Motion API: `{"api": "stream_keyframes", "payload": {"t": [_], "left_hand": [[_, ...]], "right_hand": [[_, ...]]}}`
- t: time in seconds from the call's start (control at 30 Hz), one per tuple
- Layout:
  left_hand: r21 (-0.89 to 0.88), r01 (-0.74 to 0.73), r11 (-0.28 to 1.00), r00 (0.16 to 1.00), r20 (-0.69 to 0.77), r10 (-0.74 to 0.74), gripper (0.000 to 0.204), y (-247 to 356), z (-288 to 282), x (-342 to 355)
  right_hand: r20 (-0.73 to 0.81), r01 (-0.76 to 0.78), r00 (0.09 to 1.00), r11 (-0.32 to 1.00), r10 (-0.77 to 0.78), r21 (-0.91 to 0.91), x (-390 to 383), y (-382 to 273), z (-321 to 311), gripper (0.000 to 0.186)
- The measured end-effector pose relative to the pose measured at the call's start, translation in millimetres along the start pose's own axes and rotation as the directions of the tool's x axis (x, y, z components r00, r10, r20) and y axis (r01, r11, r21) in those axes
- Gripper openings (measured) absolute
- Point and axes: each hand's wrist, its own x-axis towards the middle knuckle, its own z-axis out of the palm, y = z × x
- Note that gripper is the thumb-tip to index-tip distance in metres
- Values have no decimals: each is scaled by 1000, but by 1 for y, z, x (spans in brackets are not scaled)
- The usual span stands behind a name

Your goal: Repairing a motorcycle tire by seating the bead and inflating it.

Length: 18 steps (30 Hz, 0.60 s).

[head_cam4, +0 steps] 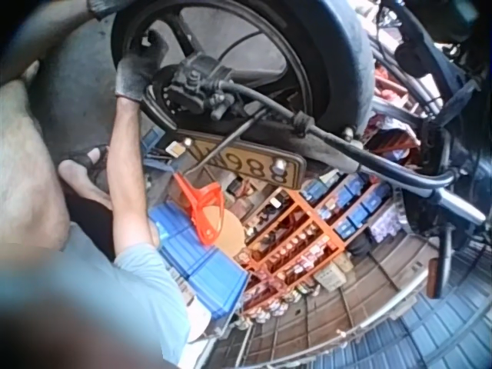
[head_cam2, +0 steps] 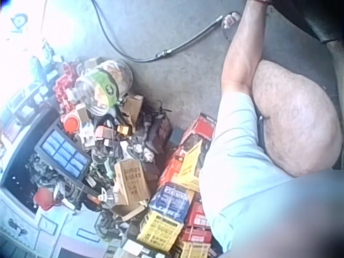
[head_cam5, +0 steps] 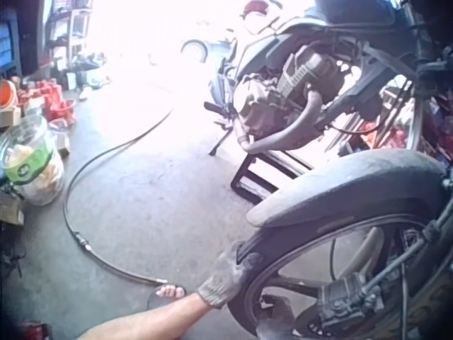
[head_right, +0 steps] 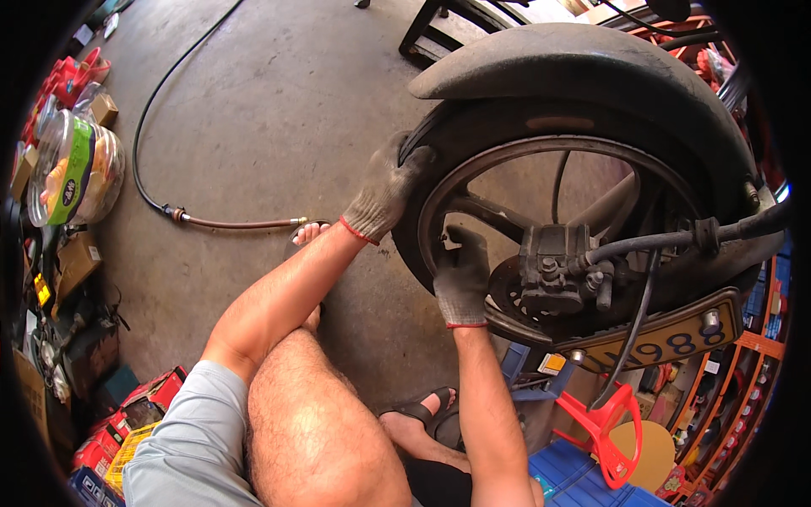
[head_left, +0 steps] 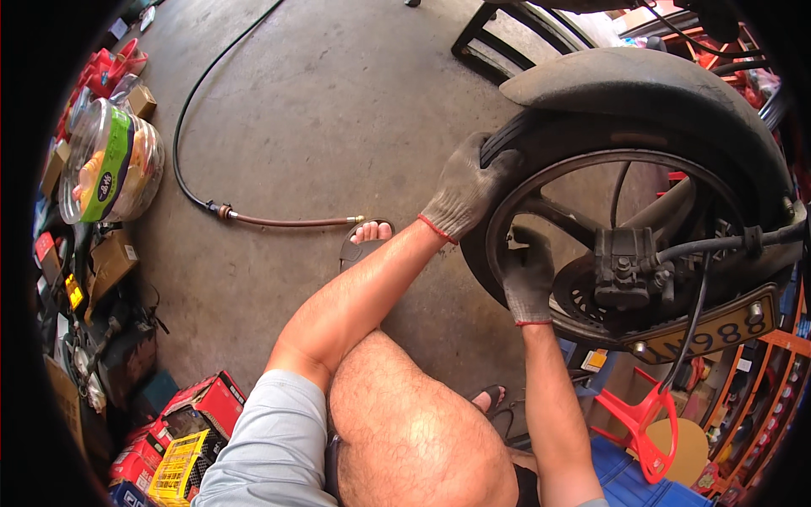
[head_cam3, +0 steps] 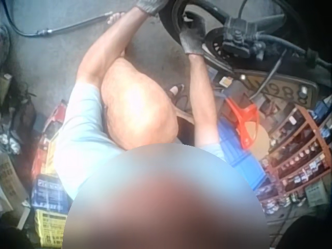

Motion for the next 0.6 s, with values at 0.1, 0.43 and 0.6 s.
{"api": "stream_keyframes", "payload": {"t": [0.1, 0.43, 0.6], "left_hand": [[-25, -1, 1000, 1000, 14, 2, 58, -3, 1, 1], [7, 23, 1000, 1000, 17, -23, 57, -2, 0, 1], [-19, 11, 1000, 1000, -4, -11, 50, -2, 0, 2]], "right_hand": [[147, 1, 989, 988, 22, -157, 2, -2, -1, 22], [132, 112, 987, 978, -89, -178, 6, 0, -2, 15], [119, 139, 986, 963, -114, -229, 5, 0, 1, 13]]}}
